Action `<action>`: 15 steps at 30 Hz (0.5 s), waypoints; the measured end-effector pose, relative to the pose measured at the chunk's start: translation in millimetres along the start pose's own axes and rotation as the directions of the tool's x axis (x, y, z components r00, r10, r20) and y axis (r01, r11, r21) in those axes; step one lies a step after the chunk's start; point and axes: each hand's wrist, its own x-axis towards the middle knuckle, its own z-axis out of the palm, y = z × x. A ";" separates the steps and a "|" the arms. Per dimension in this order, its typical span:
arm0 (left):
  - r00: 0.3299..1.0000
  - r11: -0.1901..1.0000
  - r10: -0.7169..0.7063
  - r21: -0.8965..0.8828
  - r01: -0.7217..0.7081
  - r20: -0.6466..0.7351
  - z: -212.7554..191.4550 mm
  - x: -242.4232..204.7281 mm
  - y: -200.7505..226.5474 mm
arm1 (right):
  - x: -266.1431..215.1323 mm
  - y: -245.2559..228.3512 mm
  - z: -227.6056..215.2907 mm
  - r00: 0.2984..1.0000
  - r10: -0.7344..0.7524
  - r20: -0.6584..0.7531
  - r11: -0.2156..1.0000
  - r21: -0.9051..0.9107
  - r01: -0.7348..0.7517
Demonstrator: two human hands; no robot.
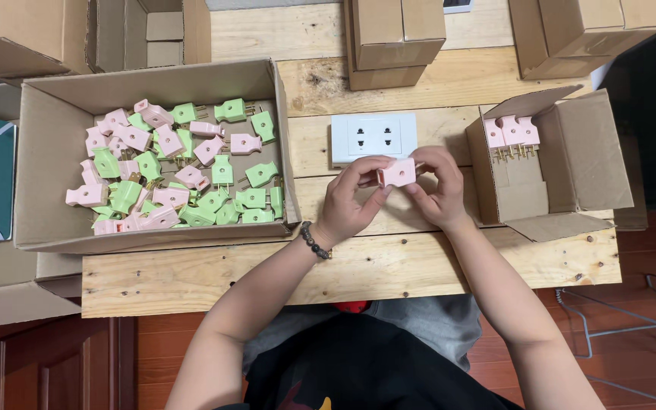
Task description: The person picks up pink plastic plug components from a box, checks them for defects, tests the fit by plugging them into a white electrical outlet on the table, and places the completed items into a separate small box.
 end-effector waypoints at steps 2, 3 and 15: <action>1.000 1.000 -0.019 0.016 0.019 0.006 -1.2 -3.9 -13.1 | -3.5 7.9 -0.4 1.000 0.008 0.026 1.000 0.015 -0.009; 0.999 0.999 -0.042 0.029 0.042 0.013 -1.2 -7.3 -19.5 | -7.0 11.1 -1.0 0.998 0.021 0.051 0.999 0.028 -0.023; 0.999 0.970 -0.046 0.239 0.041 0.015 -5.7 -1.6 -12.8 | -2.5 1.0 -1.1 0.999 -0.032 -0.039 0.998 0.055 0.034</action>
